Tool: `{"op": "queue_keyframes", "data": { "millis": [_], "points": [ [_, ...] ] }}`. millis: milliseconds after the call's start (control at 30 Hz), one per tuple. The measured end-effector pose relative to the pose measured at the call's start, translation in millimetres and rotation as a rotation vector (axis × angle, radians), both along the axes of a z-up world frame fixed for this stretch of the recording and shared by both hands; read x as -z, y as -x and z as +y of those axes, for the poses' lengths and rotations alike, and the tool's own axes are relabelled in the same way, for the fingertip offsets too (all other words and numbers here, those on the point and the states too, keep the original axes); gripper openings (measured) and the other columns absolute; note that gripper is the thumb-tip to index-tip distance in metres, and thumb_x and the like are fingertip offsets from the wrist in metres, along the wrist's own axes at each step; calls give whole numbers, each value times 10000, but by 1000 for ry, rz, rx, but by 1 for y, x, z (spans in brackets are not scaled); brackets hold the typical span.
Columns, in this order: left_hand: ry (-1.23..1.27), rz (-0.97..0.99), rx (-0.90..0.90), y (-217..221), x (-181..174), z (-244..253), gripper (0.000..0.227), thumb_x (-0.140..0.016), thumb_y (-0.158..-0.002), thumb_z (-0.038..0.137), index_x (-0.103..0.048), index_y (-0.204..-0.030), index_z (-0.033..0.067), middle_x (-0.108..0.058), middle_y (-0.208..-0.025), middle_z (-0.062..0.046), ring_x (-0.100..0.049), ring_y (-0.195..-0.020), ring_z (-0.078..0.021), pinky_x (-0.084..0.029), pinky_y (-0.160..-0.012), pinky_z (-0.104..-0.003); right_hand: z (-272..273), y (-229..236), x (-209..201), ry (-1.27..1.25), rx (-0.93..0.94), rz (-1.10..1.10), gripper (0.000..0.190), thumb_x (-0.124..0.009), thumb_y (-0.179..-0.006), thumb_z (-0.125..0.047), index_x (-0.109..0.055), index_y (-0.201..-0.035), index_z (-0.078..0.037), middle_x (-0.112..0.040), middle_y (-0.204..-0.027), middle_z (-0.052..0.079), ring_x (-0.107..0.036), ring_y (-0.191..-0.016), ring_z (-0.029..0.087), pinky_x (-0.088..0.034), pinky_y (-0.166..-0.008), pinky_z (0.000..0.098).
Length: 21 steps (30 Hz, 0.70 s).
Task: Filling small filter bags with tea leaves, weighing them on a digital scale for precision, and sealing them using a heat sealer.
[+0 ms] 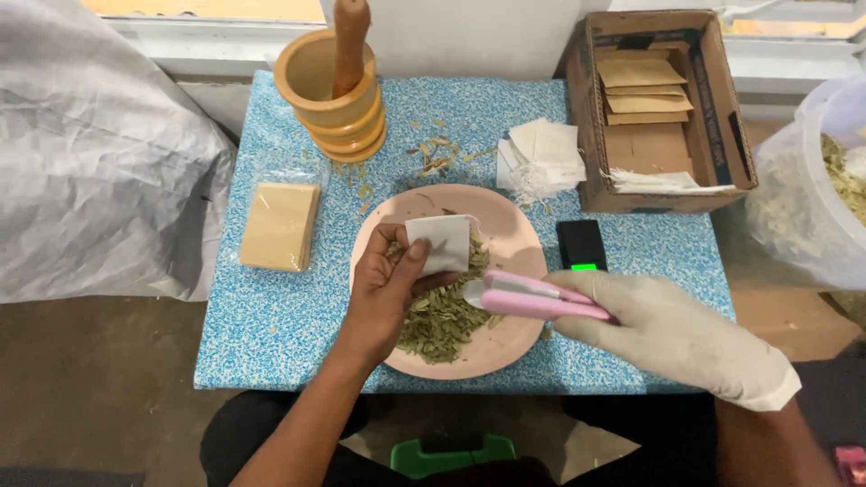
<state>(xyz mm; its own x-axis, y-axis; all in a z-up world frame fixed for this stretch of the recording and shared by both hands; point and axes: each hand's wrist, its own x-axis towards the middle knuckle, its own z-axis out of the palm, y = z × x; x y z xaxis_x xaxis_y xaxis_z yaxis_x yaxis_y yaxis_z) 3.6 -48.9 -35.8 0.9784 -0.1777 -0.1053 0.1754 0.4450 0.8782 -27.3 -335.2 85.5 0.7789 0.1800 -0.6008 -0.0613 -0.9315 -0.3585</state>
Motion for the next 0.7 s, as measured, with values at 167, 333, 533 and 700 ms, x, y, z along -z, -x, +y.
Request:
{"op": "queue_keyframes", "data": {
  "millis": [167, 333, 533, 700],
  "points": [
    [13, -14, -31, -1, 2, -1, 189, -691, -1078, 188, -510, -1112, 144, -707, -1282, -176, -727, -1251, -325, -748, -959, -448, 25, 0, -26, -8, 242, 64, 611, -611, -973, -573, -669, -1581, -562, -899, -1172, -158, -803, -1008, 110, -525, -883, 285],
    [-35, -29, 11, 3, -3, -4, 395, -778, -1003, 190, -564, -1321, 97, -791, -1321, -224, -780, -1270, -358, -724, -1040, -468, 20, 0, -16, -39, 252, 1, 600, -577, -980, -615, -662, -1568, -537, -849, -1062, -95, -777, -945, 159, -506, -826, 328],
    [348, 300, -61, -3, -6, -8, 565, -581, -1085, 289, -562, -1552, -30, -721, -1435, -268, -721, -1288, -378, -668, -1020, -465, -2, 1, -7, -172, 218, -37, 497, -608, -1034, -444, -714, -1519, -423, -876, -946, -73, -745, -693, 133, -609, -618, 280],
    [-214, -168, -96, 9, -16, -15, 267, -672, -1081, 116, -694, -1347, 122, -825, -1366, -100, -762, -1340, -244, -626, -1039, -393, 0, 6, 12, -706, 581, -357, 766, -599, -974, -497, -582, -1657, -150, -558, -910, 41, -461, -745, 159, -424, -682, 337]
  ]
}}
